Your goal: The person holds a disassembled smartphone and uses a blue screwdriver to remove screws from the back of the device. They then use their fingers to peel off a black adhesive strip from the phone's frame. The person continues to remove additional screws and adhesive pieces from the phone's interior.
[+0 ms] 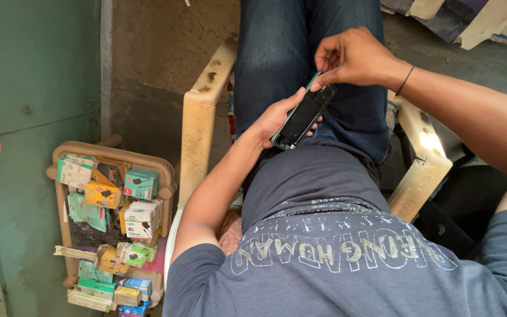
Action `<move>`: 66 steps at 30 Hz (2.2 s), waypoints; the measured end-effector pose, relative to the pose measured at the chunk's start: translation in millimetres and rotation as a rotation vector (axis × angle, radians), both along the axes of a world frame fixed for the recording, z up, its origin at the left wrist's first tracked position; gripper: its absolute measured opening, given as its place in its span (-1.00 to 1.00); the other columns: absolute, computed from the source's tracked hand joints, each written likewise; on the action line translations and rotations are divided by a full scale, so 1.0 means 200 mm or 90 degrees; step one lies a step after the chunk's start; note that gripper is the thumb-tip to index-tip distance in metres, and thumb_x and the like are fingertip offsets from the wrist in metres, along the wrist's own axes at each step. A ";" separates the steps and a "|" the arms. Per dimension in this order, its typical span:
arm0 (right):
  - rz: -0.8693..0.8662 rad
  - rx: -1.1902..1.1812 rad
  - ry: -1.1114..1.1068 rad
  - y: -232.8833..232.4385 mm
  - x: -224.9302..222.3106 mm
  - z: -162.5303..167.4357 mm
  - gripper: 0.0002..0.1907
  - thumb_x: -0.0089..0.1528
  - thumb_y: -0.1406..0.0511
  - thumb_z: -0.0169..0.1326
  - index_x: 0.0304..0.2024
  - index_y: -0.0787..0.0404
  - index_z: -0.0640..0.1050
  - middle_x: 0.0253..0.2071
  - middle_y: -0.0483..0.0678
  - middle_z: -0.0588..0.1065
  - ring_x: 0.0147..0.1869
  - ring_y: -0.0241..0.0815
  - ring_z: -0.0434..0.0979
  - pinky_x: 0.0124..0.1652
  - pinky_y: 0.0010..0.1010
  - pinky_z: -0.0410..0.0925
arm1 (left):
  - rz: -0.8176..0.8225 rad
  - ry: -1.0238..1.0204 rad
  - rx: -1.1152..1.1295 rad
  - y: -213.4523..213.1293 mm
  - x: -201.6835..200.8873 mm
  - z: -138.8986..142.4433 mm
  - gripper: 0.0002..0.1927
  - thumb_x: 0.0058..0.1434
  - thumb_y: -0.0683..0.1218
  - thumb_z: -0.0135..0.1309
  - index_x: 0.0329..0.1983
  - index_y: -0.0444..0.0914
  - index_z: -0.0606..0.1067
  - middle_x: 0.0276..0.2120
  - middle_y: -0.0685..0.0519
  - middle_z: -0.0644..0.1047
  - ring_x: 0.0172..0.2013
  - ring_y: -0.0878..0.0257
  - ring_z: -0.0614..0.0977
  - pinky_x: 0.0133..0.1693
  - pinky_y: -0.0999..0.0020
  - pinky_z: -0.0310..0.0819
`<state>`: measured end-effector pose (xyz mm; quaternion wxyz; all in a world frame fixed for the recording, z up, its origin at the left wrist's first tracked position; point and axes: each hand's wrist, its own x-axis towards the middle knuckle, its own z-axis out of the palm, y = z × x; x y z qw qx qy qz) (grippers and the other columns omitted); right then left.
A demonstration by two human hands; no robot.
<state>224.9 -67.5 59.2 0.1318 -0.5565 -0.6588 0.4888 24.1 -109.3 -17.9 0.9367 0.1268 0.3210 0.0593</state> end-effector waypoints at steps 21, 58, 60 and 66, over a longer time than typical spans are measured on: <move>-0.029 -0.054 -0.005 -0.05 0.02 -0.09 -0.61 0.02 0.09 0.45 -0.36 0.22 0.62 -0.42 -0.12 0.61 -0.34 -0.31 0.62 -0.27 -0.50 0.42 | 0.016 -0.054 -0.012 -0.02 -0.02 -0.08 -0.32 0.49 0.28 -0.25 0.21 -0.42 0.43 -0.14 -0.17 0.59 -0.21 0.13 0.68 -0.17 0.23 0.67; -0.236 -0.011 0.436 -0.38 0.11 0.33 -0.78 0.45 0.35 0.06 -0.14 0.44 0.62 -0.22 0.02 0.60 -0.16 -0.32 0.56 -0.09 -0.53 0.41 | 0.187 -0.475 -0.073 -0.29 -0.09 0.40 -0.26 0.61 0.30 -0.34 0.52 -0.37 0.17 0.30 -0.37 0.35 0.22 -0.11 0.51 0.27 -0.15 0.42; -0.239 -0.014 0.451 -0.39 0.10 0.34 -0.78 0.45 0.36 0.06 -0.13 0.45 0.62 -0.23 0.03 0.60 -0.18 -0.32 0.56 -0.09 -0.52 0.41 | 0.189 -0.481 -0.072 -0.30 -0.09 0.40 -0.27 0.61 0.31 -0.33 0.52 -0.36 0.17 0.29 -0.37 0.35 0.22 -0.11 0.51 0.28 -0.14 0.42; -0.243 -0.015 0.482 -0.39 0.10 0.35 -0.76 0.47 0.35 0.04 -0.11 0.47 0.61 -0.21 0.06 0.60 -0.17 -0.30 0.57 -0.08 -0.52 0.42 | 0.188 -0.488 -0.059 -0.31 -0.08 0.40 -0.24 0.59 0.33 -0.32 0.53 -0.35 0.16 0.29 -0.34 0.34 0.24 -0.08 0.50 0.30 -0.12 0.41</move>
